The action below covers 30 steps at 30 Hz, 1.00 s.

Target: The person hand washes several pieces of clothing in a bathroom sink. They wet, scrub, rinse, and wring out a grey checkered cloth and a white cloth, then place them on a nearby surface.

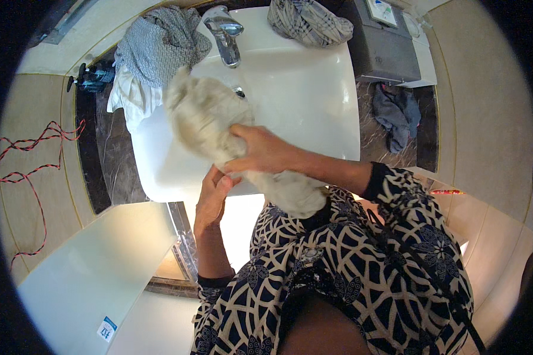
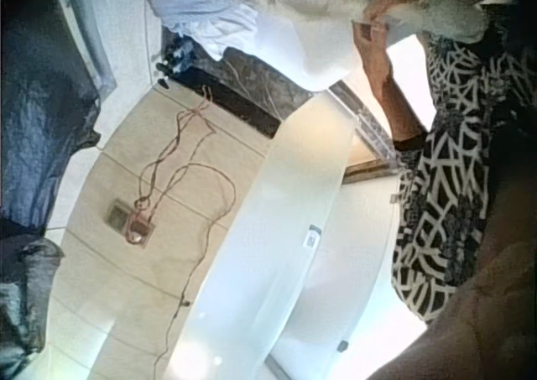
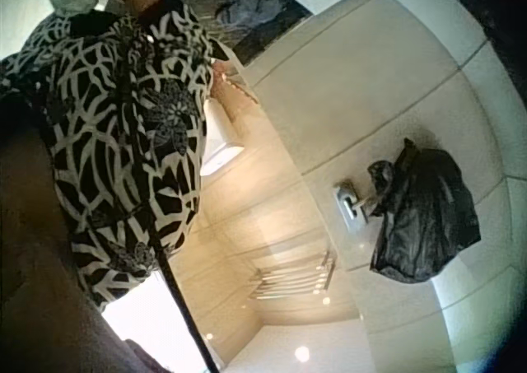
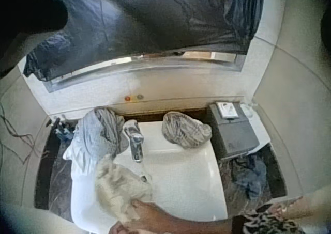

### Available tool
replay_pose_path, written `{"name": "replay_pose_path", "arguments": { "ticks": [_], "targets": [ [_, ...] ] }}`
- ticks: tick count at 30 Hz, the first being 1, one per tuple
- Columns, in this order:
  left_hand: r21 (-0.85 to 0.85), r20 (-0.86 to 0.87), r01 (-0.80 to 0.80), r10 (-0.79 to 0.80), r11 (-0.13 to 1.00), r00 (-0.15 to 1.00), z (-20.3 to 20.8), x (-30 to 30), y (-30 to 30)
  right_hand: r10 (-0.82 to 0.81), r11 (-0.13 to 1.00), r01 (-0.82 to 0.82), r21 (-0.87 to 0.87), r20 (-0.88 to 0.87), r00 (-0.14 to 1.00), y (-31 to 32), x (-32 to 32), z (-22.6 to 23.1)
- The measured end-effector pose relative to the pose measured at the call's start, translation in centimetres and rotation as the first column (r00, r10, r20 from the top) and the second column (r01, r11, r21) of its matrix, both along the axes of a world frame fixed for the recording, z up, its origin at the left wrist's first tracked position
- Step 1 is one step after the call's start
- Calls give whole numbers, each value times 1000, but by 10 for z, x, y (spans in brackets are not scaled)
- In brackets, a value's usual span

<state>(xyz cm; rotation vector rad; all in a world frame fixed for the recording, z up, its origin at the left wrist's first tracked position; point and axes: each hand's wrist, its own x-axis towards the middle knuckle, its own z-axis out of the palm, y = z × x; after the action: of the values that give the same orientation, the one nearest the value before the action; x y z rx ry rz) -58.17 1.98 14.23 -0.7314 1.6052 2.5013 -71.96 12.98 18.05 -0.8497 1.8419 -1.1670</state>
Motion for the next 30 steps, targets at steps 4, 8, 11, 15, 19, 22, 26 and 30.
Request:
{"name": "replay_pose_path", "arguments": {
  "ticks": [4,8,11,15,19,22,26,30],
  "targets": [
    [311,3,-510,536,802,844,1,-2,8,53,981,-81,-176,-158,986,-27,29,1],
    [520,-197,-477,643,709,740,10,6,-4,179,941,-227,-249,-201,963,-17,12,4],
    [507,-342,-397,601,765,722,19,25,-17,-238,933,21,-360,-570,786,6,-52,14],
    [517,-327,-436,641,737,695,26,49,-36,-348,929,202,-310,-918,190,26,-174,25],
    [436,-335,-476,628,764,702,25,61,-37,-83,920,392,-29,-989,121,32,-220,-9],
    [460,-328,-467,633,756,701,22,63,-33,89,782,591,198,-974,209,36,-229,-29],
    [496,-309,-453,638,740,705,20,64,-31,-2,846,513,145,-962,275,41,-233,-19],
    [517,-324,-409,614,752,720,23,66,-34,-550,787,607,-108,-566,613,53,-202,18]
  ]
}}
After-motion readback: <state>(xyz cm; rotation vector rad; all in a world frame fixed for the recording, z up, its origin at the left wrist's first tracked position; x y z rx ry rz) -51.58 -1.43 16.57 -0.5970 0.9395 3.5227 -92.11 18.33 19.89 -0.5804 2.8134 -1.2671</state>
